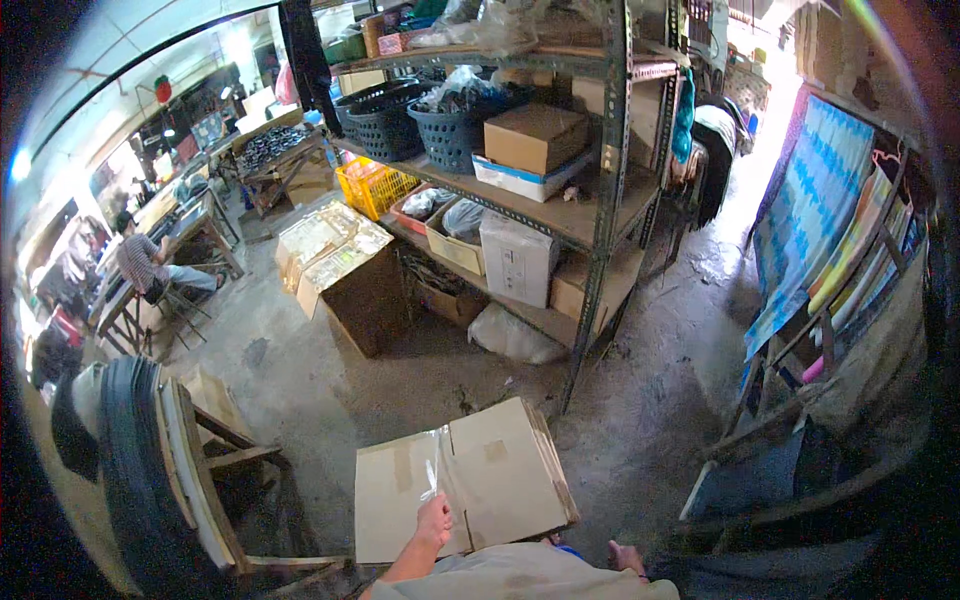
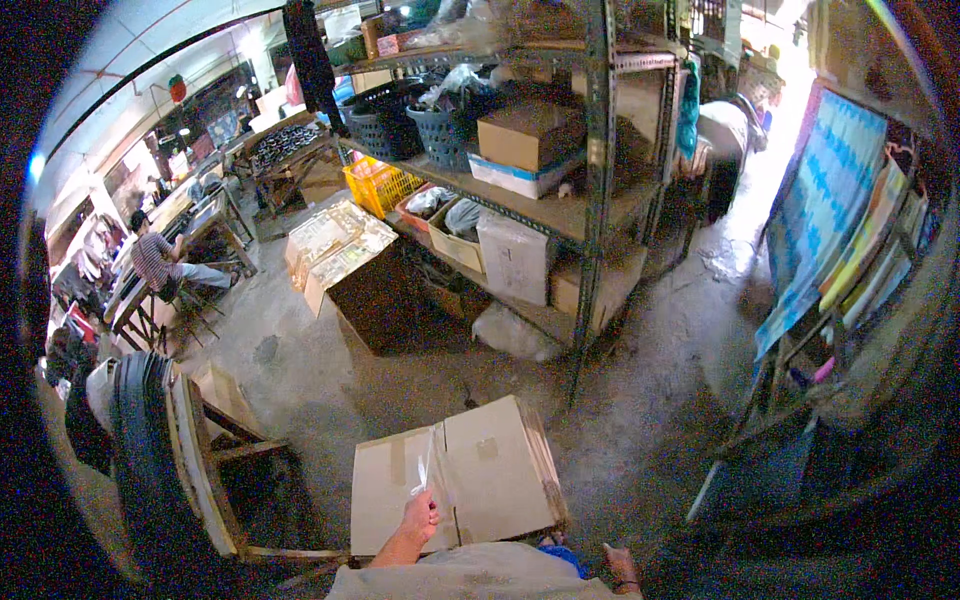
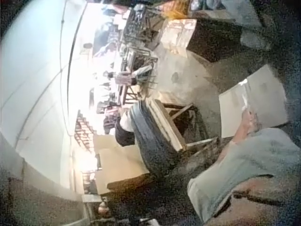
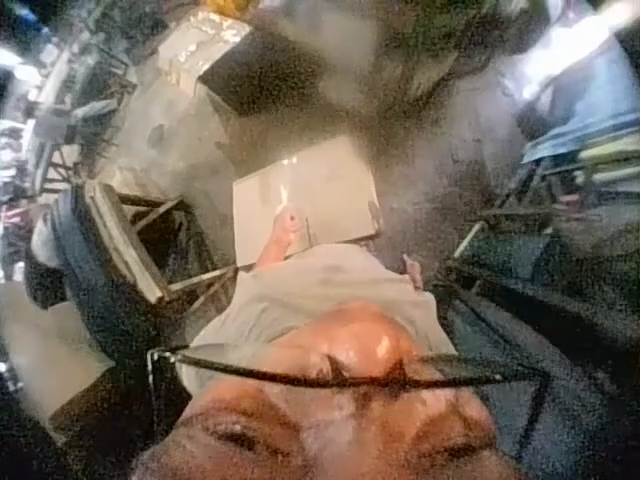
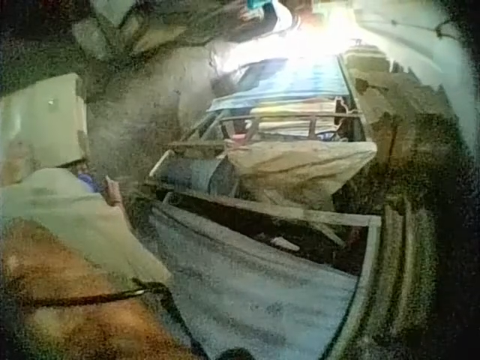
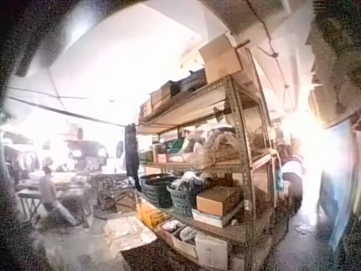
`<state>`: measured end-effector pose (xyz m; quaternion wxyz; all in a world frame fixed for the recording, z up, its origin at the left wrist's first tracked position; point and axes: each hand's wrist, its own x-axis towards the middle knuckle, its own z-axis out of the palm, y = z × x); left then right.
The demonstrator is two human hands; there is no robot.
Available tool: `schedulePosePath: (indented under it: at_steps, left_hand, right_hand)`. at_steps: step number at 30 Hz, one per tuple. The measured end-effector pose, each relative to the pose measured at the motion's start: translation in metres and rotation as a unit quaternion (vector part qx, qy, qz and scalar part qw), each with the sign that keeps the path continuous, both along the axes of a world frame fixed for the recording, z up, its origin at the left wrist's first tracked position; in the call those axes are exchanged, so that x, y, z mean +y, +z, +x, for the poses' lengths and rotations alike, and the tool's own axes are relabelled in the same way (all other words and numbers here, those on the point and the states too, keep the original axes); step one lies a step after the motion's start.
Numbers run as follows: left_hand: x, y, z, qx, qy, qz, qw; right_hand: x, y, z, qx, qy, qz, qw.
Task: Organizing cardboard sheets, checking box contents, and tidying a supply storage area.
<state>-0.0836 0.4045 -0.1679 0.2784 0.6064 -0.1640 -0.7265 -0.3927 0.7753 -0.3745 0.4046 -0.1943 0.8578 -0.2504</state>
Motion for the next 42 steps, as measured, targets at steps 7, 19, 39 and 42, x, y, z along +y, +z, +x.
schedulePosePath:
  at_steps: [7,19,39,42]
  left_hand:
    - [-0.026,-0.036,0.022,0.013,-0.023,-0.012,1.000]
    - [-0.115,-0.003,0.049,0.015,0.057,-0.025,0.998]
    - [-0.278,-0.101,0.124,0.042,0.224,0.013,0.974]
    - [-0.301,-0.049,0.091,0.038,0.218,-0.076,0.972]
  right_hand:
    - [-0.045,0.037,-0.003,0.092,0.072,0.071,0.991]
    - [-0.187,0.108,0.039,0.188,-0.031,-0.056,0.980]
    - [-0.664,0.507,-0.238,0.382,-0.069,-0.528,0.755]
    - [-0.736,0.499,-0.314,0.310,-0.133,-0.513,0.790]
